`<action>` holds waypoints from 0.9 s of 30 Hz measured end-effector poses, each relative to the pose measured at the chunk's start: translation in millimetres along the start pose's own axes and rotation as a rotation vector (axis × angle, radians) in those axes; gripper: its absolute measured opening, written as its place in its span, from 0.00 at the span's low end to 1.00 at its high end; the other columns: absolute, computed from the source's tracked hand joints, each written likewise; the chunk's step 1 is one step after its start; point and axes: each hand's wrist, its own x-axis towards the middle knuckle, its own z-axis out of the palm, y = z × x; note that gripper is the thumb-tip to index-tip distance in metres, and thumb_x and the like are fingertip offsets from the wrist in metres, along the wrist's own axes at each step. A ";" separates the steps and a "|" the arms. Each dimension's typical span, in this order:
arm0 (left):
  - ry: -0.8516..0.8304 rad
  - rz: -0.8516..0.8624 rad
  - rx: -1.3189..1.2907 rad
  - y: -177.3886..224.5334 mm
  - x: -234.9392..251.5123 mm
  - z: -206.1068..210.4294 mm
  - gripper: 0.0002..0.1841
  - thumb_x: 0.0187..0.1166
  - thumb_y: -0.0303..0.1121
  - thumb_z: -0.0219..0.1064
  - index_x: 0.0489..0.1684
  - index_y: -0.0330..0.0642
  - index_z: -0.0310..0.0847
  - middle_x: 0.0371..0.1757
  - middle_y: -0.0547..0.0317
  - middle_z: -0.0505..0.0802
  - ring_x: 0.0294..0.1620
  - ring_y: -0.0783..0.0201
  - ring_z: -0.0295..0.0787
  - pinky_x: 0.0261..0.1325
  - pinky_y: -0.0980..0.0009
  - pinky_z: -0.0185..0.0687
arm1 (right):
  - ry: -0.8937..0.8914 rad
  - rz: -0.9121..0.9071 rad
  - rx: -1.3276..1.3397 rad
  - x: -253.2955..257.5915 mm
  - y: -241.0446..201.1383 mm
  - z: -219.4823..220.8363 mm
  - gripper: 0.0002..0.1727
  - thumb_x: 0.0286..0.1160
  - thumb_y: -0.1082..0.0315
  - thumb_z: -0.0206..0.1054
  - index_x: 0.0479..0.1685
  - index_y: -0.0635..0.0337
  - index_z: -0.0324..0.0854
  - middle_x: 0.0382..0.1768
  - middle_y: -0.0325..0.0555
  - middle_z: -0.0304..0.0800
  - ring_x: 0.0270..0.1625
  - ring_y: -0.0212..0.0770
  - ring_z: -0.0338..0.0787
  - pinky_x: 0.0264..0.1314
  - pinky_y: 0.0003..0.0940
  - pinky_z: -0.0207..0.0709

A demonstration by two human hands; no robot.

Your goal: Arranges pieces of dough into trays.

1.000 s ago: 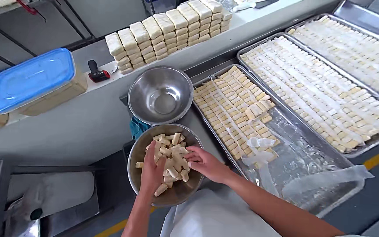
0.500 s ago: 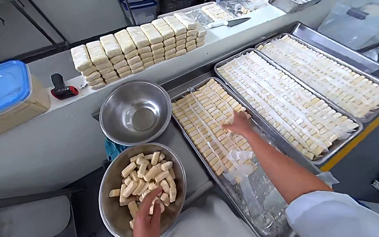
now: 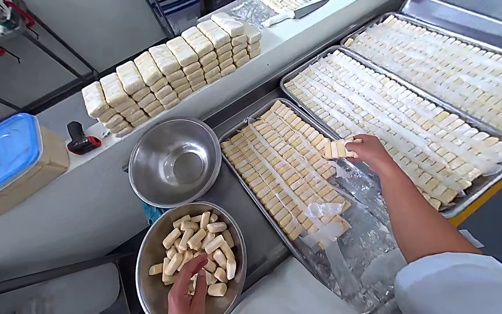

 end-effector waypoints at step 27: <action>0.033 0.032 -0.115 -21.0 -8.3 -6.0 0.17 0.78 0.21 0.56 0.61 0.25 0.83 0.59 0.45 0.93 0.57 0.64 0.93 0.63 0.69 0.89 | -0.416 -0.121 -0.233 -136.2 -27.4 9.7 0.16 0.81 0.60 0.71 0.51 0.67 0.85 0.36 0.57 0.93 0.36 0.51 0.94 0.44 0.49 0.89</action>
